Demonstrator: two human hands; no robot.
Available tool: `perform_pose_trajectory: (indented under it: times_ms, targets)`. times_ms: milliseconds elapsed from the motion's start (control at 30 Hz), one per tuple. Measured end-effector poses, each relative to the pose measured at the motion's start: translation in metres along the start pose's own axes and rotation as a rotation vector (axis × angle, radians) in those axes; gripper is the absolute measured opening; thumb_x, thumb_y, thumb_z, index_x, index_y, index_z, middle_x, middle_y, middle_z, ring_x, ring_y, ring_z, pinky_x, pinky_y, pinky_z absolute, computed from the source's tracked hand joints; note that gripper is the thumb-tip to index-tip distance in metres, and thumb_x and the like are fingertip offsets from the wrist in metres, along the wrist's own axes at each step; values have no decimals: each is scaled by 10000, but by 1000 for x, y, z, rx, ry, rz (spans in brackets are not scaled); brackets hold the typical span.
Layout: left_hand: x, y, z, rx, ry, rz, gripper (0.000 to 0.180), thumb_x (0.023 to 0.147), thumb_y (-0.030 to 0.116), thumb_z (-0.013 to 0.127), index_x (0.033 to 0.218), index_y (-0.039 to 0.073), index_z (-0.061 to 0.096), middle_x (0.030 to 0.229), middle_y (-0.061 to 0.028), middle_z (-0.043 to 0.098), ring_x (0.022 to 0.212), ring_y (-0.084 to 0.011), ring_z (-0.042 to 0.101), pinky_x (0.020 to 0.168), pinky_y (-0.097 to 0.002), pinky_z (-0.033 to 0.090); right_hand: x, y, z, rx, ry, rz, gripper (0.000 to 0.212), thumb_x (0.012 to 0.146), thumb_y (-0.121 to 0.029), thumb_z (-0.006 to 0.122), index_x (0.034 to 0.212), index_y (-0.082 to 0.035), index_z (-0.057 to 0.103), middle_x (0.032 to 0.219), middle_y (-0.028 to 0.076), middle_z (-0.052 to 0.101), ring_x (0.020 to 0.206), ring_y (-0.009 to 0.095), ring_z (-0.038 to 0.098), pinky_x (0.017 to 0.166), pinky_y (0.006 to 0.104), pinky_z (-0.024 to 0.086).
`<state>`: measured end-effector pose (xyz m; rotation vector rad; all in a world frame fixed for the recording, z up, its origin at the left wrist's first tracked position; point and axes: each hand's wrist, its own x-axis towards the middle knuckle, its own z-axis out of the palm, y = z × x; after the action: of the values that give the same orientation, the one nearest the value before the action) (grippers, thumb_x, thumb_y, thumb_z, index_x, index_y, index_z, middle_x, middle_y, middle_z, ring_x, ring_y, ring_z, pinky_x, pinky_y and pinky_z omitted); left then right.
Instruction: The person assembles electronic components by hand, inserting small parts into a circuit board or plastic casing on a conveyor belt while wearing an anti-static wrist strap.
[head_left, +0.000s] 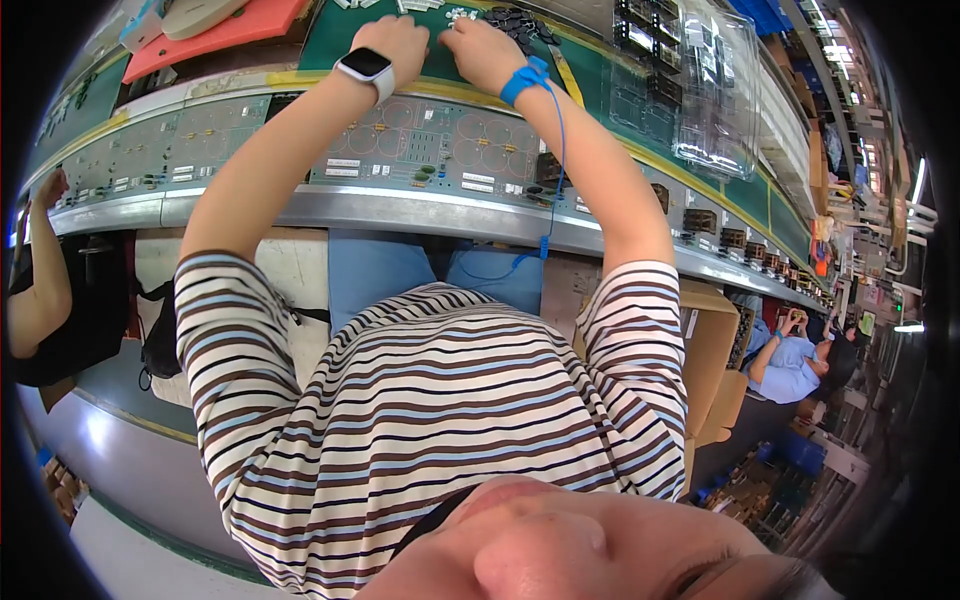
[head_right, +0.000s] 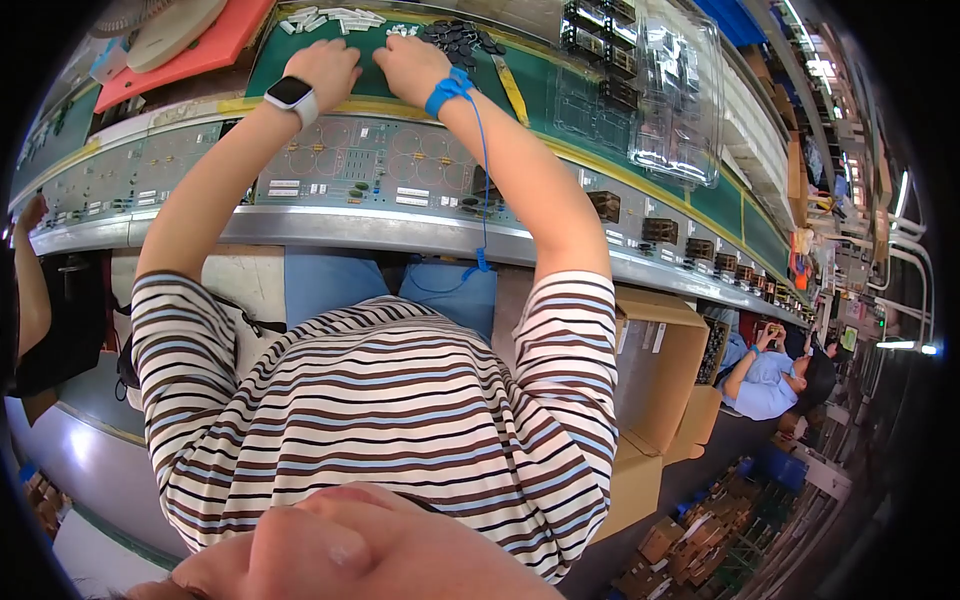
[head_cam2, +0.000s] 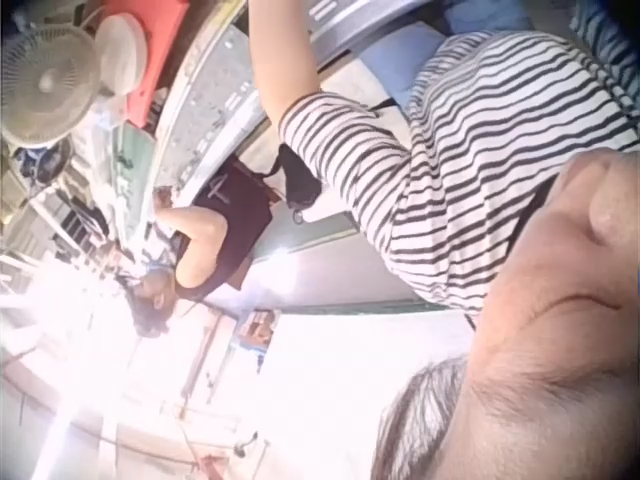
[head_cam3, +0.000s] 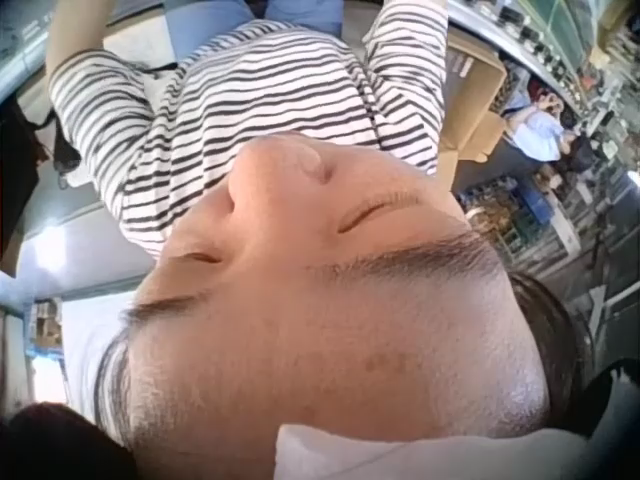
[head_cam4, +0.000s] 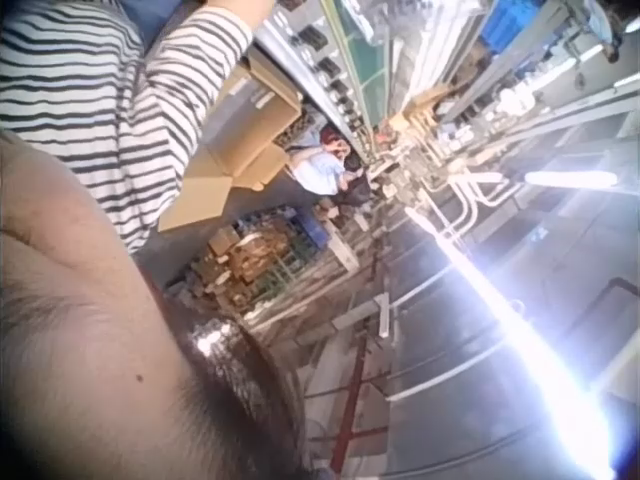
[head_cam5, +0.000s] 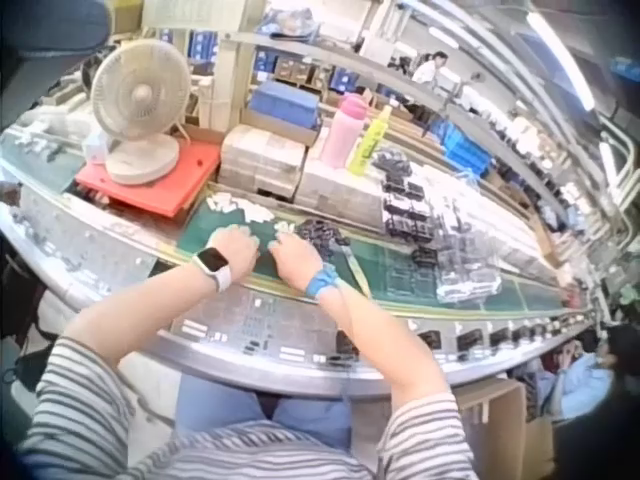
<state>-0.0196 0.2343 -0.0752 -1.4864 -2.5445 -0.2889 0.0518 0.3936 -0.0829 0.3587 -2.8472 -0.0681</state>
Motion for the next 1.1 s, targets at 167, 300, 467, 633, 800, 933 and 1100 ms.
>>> perform_pose_trajectory:
  times_ms: [167,300,467,633,800,933,1100]
  targets:
    - [26,-1,18,98,-54,-50,187,796,220,550,869,56,603,917,-118,582,898,-263,566,722,-380,492,-35,-33,-34,348,-140,81,119,760,-124,532,820,-68,619,835,129,574,791,313,575,678,396,485]
    - [28,-2,29,100,-39,-35,167,784,190,552,869,53,597,911,-120,581,893,-272,564,719,-380,490,-57,-46,-45,520,-237,124,126,757,-131,558,829,-60,633,824,132,603,777,308,583,701,383,476]
    - [23,-1,32,23,41,-27,145,772,154,555,868,49,579,916,-125,565,898,-289,549,727,-378,480,-70,-58,-38,566,-275,153,109,741,-117,579,803,-43,629,787,138,612,770,309,586,698,382,473]
    - [21,2,22,59,18,-76,146,773,153,557,878,52,573,949,-121,544,914,-282,539,732,-384,474,-75,-61,-36,523,-180,129,67,722,-91,596,757,-35,608,769,144,602,759,312,585,684,381,471]
    - [19,1,26,18,102,30,151,790,167,542,890,53,556,906,-123,559,877,-297,549,714,-397,468,-77,-66,-31,473,-188,115,81,742,-110,570,766,-47,613,760,142,598,758,312,584,676,389,474]
    - [-3,22,4,-253,-10,-37,138,796,152,537,885,51,506,786,-134,588,738,-311,574,652,-402,457,-77,-56,-46,431,-244,96,147,760,-141,541,843,-97,653,780,140,599,761,322,586,688,408,478]
    - [-46,35,-6,-689,-225,179,118,760,101,573,861,42,559,832,-115,594,758,-291,574,661,-367,459,-70,17,-51,293,-261,250,188,771,-191,548,907,-122,657,862,137,591,793,326,583,741,396,476]
